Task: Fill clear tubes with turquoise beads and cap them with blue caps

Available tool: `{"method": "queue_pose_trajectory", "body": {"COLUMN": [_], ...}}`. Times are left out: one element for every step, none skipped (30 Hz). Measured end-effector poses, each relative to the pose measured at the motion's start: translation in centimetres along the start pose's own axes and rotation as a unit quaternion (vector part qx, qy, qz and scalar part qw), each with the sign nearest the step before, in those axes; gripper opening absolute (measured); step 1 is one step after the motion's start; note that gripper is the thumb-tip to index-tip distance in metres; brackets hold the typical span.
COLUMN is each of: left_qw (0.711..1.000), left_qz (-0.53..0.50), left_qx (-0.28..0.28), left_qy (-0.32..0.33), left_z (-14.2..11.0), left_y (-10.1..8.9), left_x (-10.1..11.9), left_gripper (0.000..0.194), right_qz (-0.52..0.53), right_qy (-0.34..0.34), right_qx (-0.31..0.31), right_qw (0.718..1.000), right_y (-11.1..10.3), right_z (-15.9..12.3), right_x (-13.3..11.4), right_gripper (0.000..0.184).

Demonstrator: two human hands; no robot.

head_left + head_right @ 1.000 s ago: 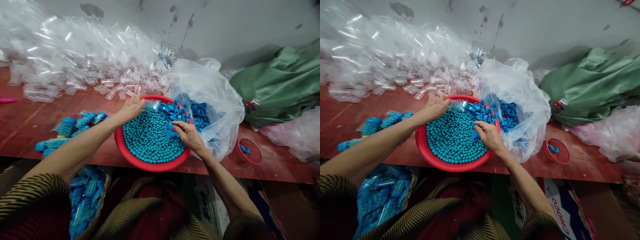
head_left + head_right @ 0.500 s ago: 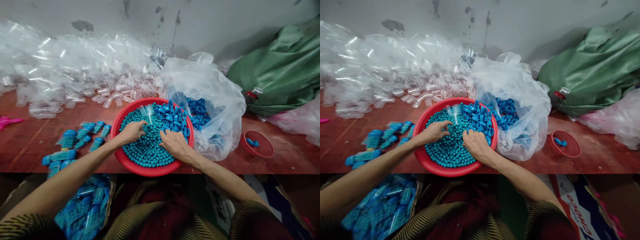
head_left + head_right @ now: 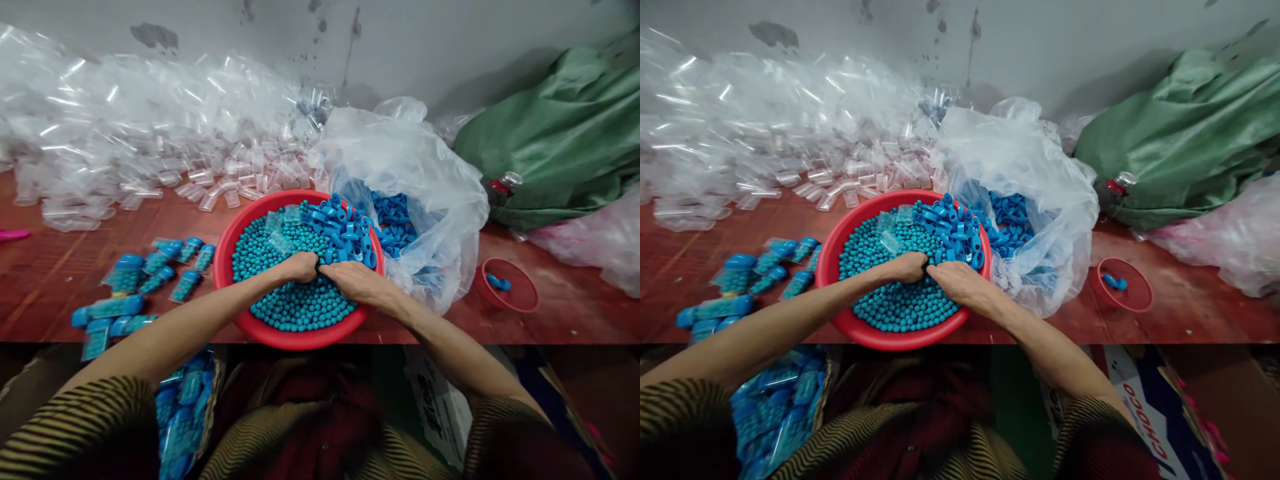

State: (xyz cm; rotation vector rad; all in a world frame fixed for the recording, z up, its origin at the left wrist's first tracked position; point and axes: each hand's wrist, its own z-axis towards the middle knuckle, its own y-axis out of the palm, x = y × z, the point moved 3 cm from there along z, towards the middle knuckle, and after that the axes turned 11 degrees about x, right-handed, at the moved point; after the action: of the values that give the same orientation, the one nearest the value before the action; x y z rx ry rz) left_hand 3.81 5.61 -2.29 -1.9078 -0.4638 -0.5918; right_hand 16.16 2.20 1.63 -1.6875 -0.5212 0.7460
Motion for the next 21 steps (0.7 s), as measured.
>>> {"method": "queue_pose_trajectory", "body": {"left_qw": [1.000, 0.998, 0.995, 0.990, 0.984, 0.976, 0.969, 0.960, 0.947, 0.929, 0.905, 0.876, 0.848, 0.827, 0.817, 0.813, 0.813, 0.815, 0.818, 0.823, 0.829], "left_qz": [-0.024, -0.056, -0.093, -0.134, -0.176, -0.215, -0.246, -0.279, -0.320, -0.369, -0.423, -0.476, -0.522, -0.554, -0.568, -0.572, -0.572, -0.568, -0.563, -0.555, -0.547], "left_qx": [0.004, 0.008, 0.011, 0.012, 0.011, 0.009, 0.008, 0.007, 0.005, 0.000, -0.007, -0.016, -0.025, -0.031, -0.034, -0.036, -0.037, -0.035, -0.031, -0.023, -0.011], "left_qy": [-0.009, -0.019, -0.028, -0.032, -0.033, -0.031, -0.026, -0.024, -0.029, -0.040, -0.055, -0.071, -0.084, -0.095, -0.099, -0.102, -0.106, -0.109, -0.112, -0.115, -0.119], "left_z": [0.4, 0.7, 0.8, 0.7, 0.5, 0.2, -0.2, -0.5, -0.9, -1.3, -1.7, -2.0, -2.4, -2.7, -3.0, -3.3, -3.6, -3.8, -4.0, -4.2, -4.3], "left_y": [0.3, 0.5, 0.7, 0.8, 0.7, 0.6, 0.4, 0.0, -0.3, -0.7, -1.0, -1.4, -1.6, -1.9, -2.1, -2.3, -2.4, -2.5, -2.5, -2.6, -2.6], "left_x": [-0.1, -0.3, -0.5, -0.8, -1.1, -1.4, -1.6, -1.9, -2.2, -2.4, -2.7, -2.9, -3.1, -3.2, -3.3, -3.4, -3.4, -3.5, -3.6, -3.6, -3.7], "left_gripper": [0.018, 0.019, 0.018, 0.016, 0.014, 0.012, 0.010, 0.011, 0.012, 0.013, 0.014, 0.016, 0.018, 0.021, 0.023, 0.025, 0.026, 0.026, 0.025, 0.025, 0.025], "right_qz": [-0.011, -0.020, -0.025, -0.027, -0.028, -0.031, -0.037, -0.047, -0.058, -0.068, -0.075, -0.079, -0.083, -0.090, -0.100, -0.113, -0.127, -0.140, -0.151, -0.157, -0.162], "right_qy": [0.018, 0.035, 0.048, 0.056, 0.058, 0.056, 0.052, 0.049, 0.044, 0.037, 0.029, 0.020, 0.014, 0.012, 0.015, 0.022, 0.029, 0.031, 0.023, 0.005, -0.014], "right_qx": [0.010, 0.022, 0.037, 0.052, 0.065, 0.076, 0.082, 0.081, 0.075, 0.065, 0.054, 0.045, 0.038, 0.034, 0.034, 0.039, 0.049, 0.063, 0.079, 0.097, 0.117], "right_qw": [1.000, 0.999, 0.998, 0.997, 0.996, 0.995, 0.995, 0.994, 0.995, 0.995, 0.995, 0.996, 0.996, 0.995, 0.994, 0.993, 0.990, 0.988, 0.985, 0.983, 0.980], "right_y": [0.2, 0.4, 0.5, 0.5, 0.5, 0.5, 0.5, 0.5, 0.5, 0.5, 0.6, 0.7, 0.7, 0.7, 0.7, 0.7, 0.6, 0.6, 0.6, 0.5, 0.5], "right_z": [0.2, 0.3, 0.3, 0.2, 0.1, 0.0, -0.1, -0.2, -0.2, -0.3, -0.2, -0.2, -0.1, 0.1, 0.2, 0.4, 0.6, 0.8, 1.0, 1.2, 1.3], "right_x": [0.0, -0.1, -0.2, -0.2, -0.3, -0.4, -0.4, -0.4, -0.4, -0.5, -0.6, -0.8, -1.1, -1.4, -1.7, -2.0, -2.2, -2.4, -2.6, -2.7, -2.7], "right_gripper": [0.027, 0.024, 0.023, 0.025, 0.027, 0.028, 0.029, 0.029, 0.028, 0.027, 0.026, 0.026, 0.027, 0.029, 0.030, 0.031, 0.030, 0.030, 0.029, 0.028, 0.027]}}
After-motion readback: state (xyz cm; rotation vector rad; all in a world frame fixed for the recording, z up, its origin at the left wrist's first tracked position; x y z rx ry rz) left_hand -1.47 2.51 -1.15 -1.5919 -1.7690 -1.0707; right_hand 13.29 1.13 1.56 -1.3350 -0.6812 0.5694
